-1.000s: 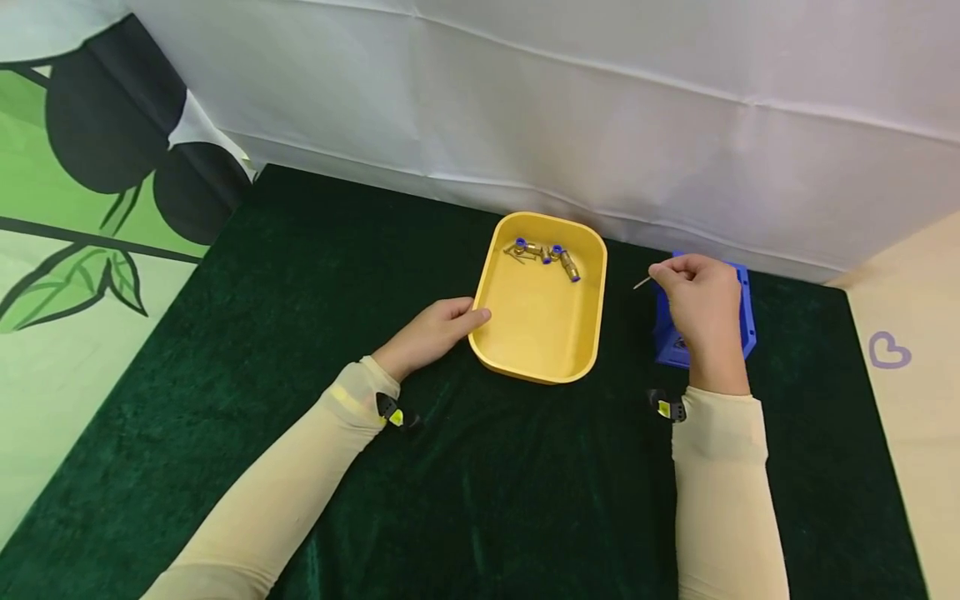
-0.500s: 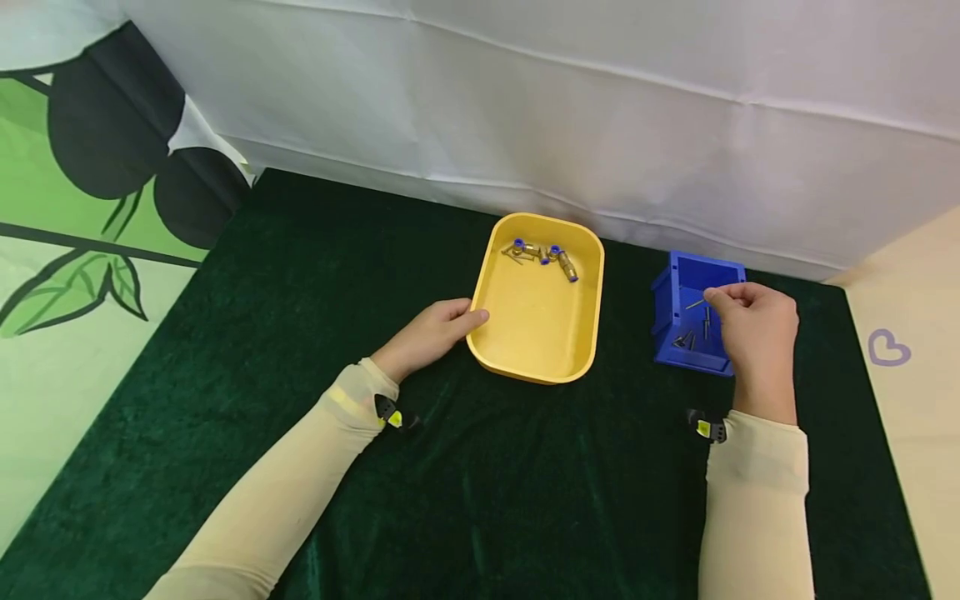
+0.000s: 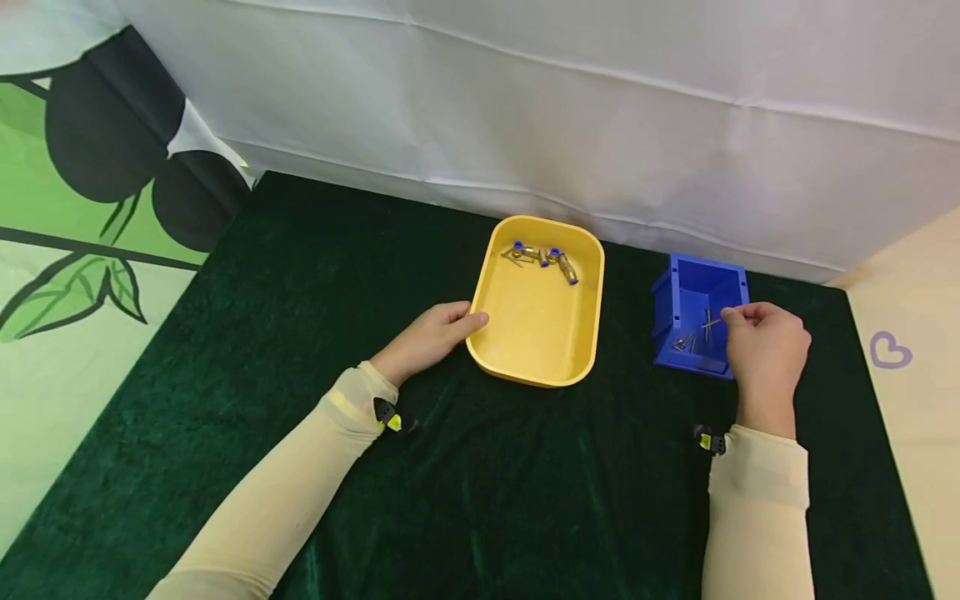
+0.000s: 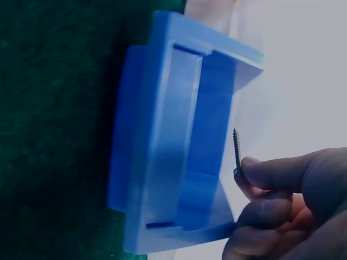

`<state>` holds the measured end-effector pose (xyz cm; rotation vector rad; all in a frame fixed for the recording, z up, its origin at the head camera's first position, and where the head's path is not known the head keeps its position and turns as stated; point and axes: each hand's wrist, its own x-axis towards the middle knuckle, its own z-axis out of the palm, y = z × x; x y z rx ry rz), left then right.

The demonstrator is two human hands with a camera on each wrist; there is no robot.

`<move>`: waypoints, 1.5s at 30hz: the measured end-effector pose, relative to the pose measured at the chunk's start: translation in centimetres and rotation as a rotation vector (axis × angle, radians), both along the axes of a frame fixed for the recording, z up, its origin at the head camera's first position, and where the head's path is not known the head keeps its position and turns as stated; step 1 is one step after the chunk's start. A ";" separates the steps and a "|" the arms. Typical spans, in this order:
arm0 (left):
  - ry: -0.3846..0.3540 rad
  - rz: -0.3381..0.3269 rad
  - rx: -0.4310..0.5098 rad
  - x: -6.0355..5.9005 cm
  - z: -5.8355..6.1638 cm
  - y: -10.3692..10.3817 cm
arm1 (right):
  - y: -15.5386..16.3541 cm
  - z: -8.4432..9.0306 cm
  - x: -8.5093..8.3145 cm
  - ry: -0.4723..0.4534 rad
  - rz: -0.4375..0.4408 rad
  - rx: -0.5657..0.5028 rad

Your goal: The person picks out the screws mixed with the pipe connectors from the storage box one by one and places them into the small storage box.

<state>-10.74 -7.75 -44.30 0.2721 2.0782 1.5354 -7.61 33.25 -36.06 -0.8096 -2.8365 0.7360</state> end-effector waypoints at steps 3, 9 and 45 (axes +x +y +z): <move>0.005 -0.003 0.000 -0.1 -0.1 0.1 | 0.1 -0.3 0.0 0.008 -0.006 0.032; 0.010 -0.004 -0.002 -0.1 -0.1 0.0 | -0.1 -0.7 -0.1 0.010 -0.006 0.050; 0.019 0.003 0.013 0.0 -0.5 0.1 | -6.4 0.8 -1.1 0.265 0.104 -0.031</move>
